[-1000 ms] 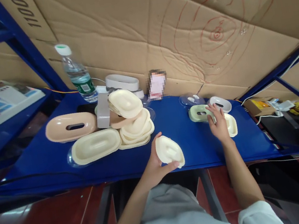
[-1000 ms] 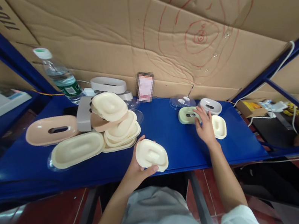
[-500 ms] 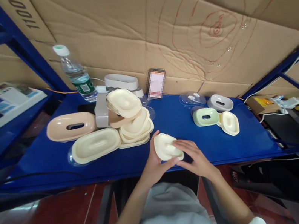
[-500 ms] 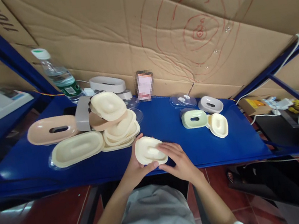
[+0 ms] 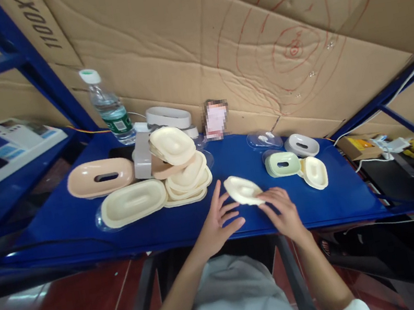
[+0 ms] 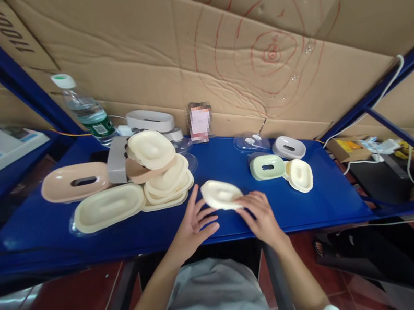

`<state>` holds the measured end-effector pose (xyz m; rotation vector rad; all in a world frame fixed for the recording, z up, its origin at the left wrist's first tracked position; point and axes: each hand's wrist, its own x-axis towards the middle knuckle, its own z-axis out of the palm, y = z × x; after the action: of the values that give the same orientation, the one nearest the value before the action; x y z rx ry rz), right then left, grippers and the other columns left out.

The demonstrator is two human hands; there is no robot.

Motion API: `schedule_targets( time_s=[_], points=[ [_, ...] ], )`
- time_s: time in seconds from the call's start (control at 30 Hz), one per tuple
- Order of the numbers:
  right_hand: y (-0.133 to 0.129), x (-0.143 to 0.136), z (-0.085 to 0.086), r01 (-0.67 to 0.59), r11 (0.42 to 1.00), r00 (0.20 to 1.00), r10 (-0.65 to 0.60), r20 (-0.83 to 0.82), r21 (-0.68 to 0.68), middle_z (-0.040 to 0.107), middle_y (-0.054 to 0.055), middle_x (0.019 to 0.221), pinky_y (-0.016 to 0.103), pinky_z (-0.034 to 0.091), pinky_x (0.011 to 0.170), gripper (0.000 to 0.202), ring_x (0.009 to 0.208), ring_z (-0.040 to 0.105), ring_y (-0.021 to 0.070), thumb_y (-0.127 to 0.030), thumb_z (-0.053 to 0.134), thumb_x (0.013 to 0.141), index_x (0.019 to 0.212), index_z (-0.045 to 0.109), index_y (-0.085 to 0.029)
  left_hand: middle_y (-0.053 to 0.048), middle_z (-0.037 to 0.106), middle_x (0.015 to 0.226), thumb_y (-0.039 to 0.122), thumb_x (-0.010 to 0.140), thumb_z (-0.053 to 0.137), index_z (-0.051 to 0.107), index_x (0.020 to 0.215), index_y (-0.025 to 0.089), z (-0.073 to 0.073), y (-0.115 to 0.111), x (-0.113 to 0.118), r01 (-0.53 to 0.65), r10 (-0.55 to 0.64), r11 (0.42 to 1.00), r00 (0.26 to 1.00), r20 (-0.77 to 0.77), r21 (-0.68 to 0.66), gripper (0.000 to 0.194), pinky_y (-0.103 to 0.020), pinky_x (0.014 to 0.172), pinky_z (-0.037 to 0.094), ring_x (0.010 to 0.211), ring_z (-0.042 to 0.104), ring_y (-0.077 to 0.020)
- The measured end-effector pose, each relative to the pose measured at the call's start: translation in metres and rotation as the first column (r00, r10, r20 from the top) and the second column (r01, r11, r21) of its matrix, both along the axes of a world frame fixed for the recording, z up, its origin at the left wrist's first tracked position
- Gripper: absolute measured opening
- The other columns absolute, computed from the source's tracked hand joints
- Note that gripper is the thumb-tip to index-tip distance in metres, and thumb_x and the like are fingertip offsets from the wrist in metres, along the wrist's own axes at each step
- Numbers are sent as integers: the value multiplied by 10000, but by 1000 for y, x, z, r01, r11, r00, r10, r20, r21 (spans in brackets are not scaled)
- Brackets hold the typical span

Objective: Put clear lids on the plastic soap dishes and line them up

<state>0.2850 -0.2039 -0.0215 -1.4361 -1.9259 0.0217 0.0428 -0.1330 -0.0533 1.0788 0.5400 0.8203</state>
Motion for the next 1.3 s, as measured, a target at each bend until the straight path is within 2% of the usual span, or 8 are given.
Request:
schedule_targets(
  time_s=[0.27,0.37,0.5,0.7,1.0,1.1,1.23,1.3],
  points=[
    [56,137,26,330,915,874,-389,290,232,807,134,1198,537,535,1025,285,1144,742,341,-375,561,1076,1220,738,-205,-141,497,1599,440,913,821,324,1664,395,-4,0,0,2,0,998,1000,-22,70,902,-521,1141,536,1347,631,-301],
    [63,156,30,364,894,849,-434,302,262,751,162,1357,572,515,1091,337,1311,679,366,-384,522,1082,1278,721,-196,-138,561,1536,451,921,810,486,1572,338,-4,-1,-1,5,0,993,999,-36,115,736,-507,1134,541,1326,643,-292],
    [41,122,24,275,936,925,-319,206,219,745,140,1366,571,507,1139,313,1340,666,348,-401,573,1075,1292,721,-232,-134,683,1368,468,935,791,667,1369,245,-2,-3,-1,24,-10,984,997,-79,178,504,-476,1131,543,1275,671,-276],
    [4,50,-8,133,990,984,-137,115,39,774,71,1306,532,529,1107,202,1272,704,298,-321,615,1076,1230,744,-291,-123,728,1273,487,957,759,663,1347,223,2,-2,-2,15,3,985,995,-101,173,480,-436,1091,566,1200,707,-247],
    [8,37,-31,113,987,976,-89,197,-117,756,88,1329,526,533,1063,240,1263,695,311,-346,560,1107,1252,737,-275,-103,759,1236,419,1021,675,711,1249,226,10,-8,-6,-48,96,967,978,-186,249,300,-388,1021,610,1157,738,-229],
    [7,37,-31,121,985,976,-94,194,-127,747,92,1343,524,525,1075,255,1276,686,308,-351,547,1112,1272,730,-273,-82,746,1260,345,1048,634,716,1241,259,16,-6,-22,-212,379,822,896,-231,528,227,-387,1035,603,1163,730,-214],
    [7,36,-31,134,980,978,-107,181,-144,746,87,1347,526,520,1085,263,1280,683,305,-364,545,1111,1280,727,-277,-97,710,1347,249,1029,652,691,1328,273,21,15,-51,-249,801,367,574,-169,896,302,-458,1152,525,1282,671,-255],
    [8,36,-30,145,977,978,-118,175,-155,746,86,1346,527,518,1082,264,1276,682,306,-374,546,1111,1278,726,-277,-131,694,1388,251,1030,644,647,1407,249,21,30,-61,-144,869,251,470,-157,957,377,-477,1145,521,1311,656,-287]
  ],
)
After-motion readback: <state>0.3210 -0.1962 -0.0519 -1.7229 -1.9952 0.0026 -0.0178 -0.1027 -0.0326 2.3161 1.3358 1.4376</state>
